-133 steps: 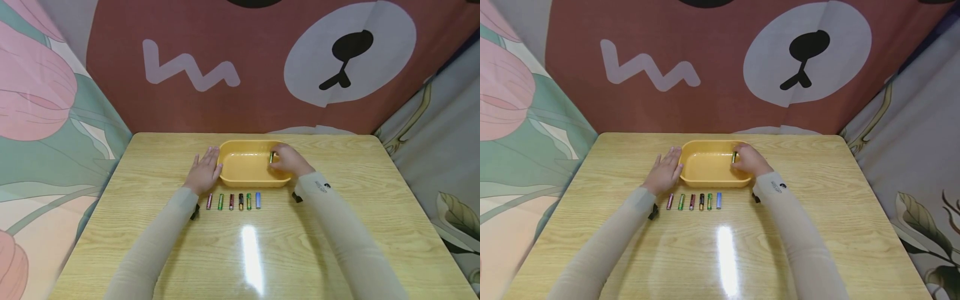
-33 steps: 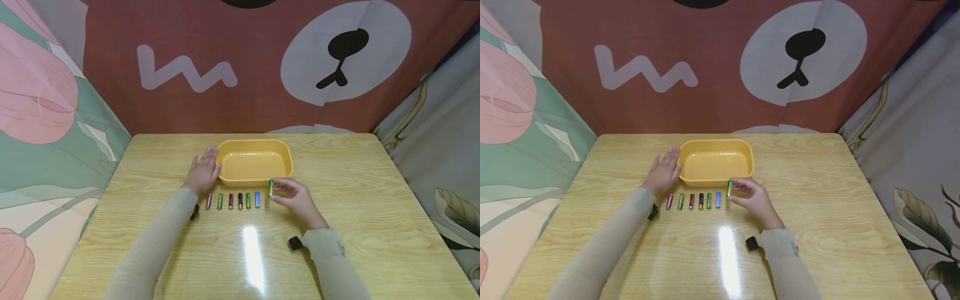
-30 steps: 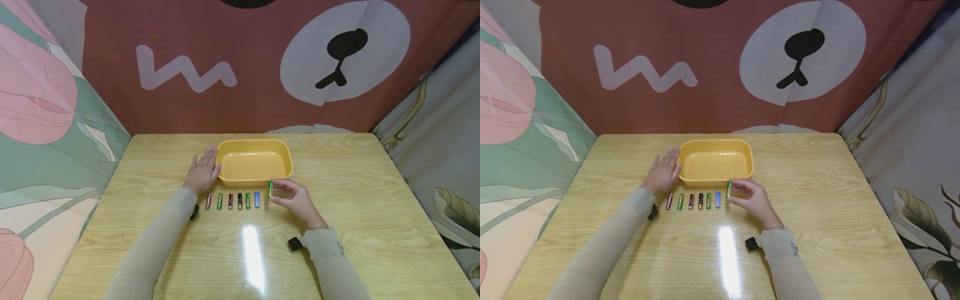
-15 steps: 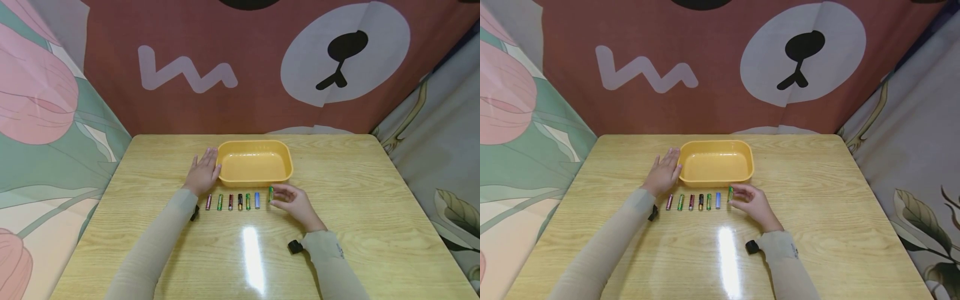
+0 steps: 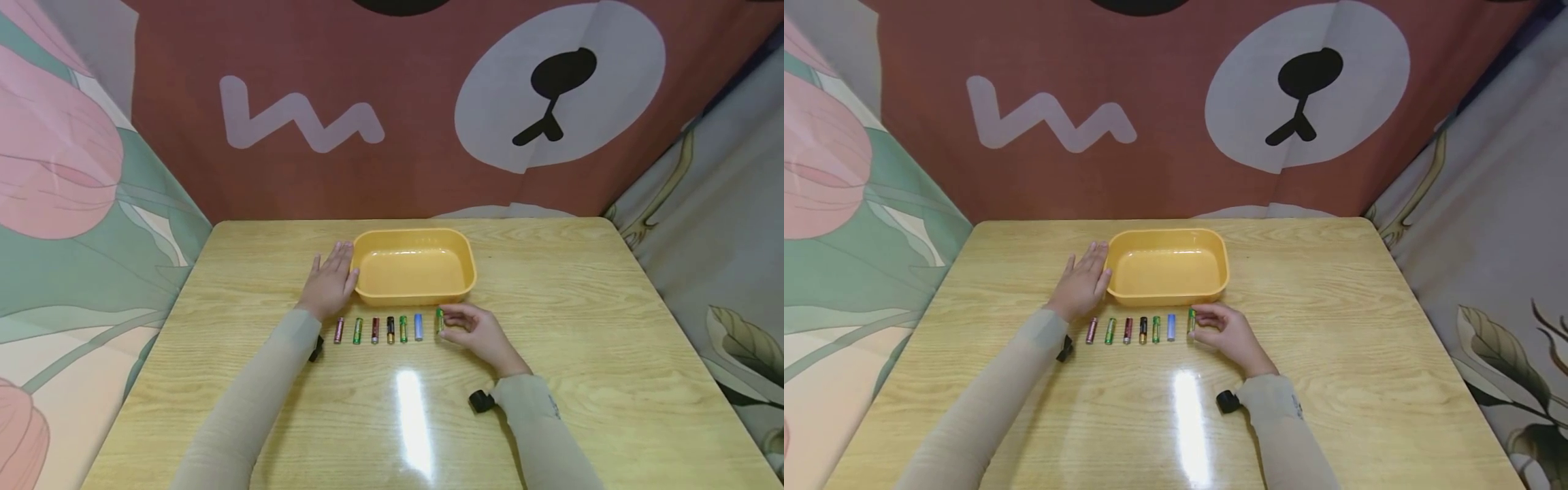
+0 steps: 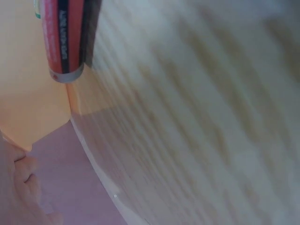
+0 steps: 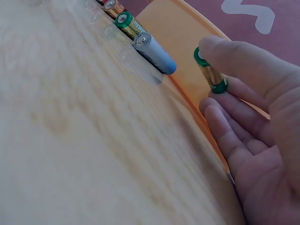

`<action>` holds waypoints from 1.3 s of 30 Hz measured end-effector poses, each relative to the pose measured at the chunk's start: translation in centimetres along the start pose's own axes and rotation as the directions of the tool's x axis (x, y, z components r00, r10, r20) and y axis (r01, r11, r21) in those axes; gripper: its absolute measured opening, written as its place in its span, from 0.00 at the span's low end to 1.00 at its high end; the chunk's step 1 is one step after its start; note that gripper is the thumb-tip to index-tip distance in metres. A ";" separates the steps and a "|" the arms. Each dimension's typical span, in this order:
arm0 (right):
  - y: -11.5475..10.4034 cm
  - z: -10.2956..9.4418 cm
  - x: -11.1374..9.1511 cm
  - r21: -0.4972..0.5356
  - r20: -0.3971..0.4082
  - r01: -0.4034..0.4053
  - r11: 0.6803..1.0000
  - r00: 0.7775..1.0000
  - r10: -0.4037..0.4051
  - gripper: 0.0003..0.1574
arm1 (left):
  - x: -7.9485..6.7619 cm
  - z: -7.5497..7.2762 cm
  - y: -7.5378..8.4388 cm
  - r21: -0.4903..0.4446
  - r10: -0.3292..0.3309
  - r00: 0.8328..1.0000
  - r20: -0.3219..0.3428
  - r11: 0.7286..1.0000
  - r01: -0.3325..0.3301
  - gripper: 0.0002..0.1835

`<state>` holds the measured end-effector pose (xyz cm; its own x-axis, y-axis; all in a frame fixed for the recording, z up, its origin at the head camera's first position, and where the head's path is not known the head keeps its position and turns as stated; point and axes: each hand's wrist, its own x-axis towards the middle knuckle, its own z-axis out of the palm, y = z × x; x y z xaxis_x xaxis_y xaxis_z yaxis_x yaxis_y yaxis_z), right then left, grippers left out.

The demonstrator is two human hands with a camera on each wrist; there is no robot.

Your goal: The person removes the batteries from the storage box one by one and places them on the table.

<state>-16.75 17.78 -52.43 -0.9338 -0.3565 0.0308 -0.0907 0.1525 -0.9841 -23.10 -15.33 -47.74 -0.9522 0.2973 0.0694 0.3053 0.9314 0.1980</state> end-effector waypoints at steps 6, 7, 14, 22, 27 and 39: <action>0.5 0.2 0.1 -0.069 0.004 0.003 0.998 1.000 -0.003 0.34 | -0.1 0.1 -0.1 -0.013 -0.001 1.000 -0.007 1.000 0.001 0.33; 0.5 0.3 0.1 -0.085 0.006 0.004 0.996 1.000 -0.003 0.33 | -0.1 0.1 -0.1 -0.013 0.001 1.000 -0.009 1.000 -0.002 0.33; 0.4 0.6 0.2 -0.186 0.000 -0.001 0.983 1.000 0.001 0.32 | -0.3 0.1 -0.1 -0.014 0.004 1.000 -0.013 1.000 -0.004 0.33; 0.3 0.8 0.3 -0.272 -0.004 0.024 0.962 1.000 -0.026 0.32 | -0.2 0.1 -0.2 -0.014 0.002 1.000 -0.009 1.000 -0.003 0.33; 0.3 0.8 0.3 -0.301 -0.009 0.040 0.953 0.999 -0.045 0.31 | 0.0 0.3 -0.2 -0.003 0.000 1.000 -0.006 1.000 0.000 0.34; 0.1 0.8 0.4 -0.344 0.018 0.093 0.934 0.996 -0.093 0.33 | 0.0 0.3 -0.1 -0.014 0.002 1.000 -0.016 1.000 -0.002 0.33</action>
<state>-16.88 16.95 -52.64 -0.9150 -0.3857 0.1186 -0.2907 0.4262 -0.8567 -23.11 -15.37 -48.01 -0.9513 0.2961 0.0853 0.3077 0.9277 0.2113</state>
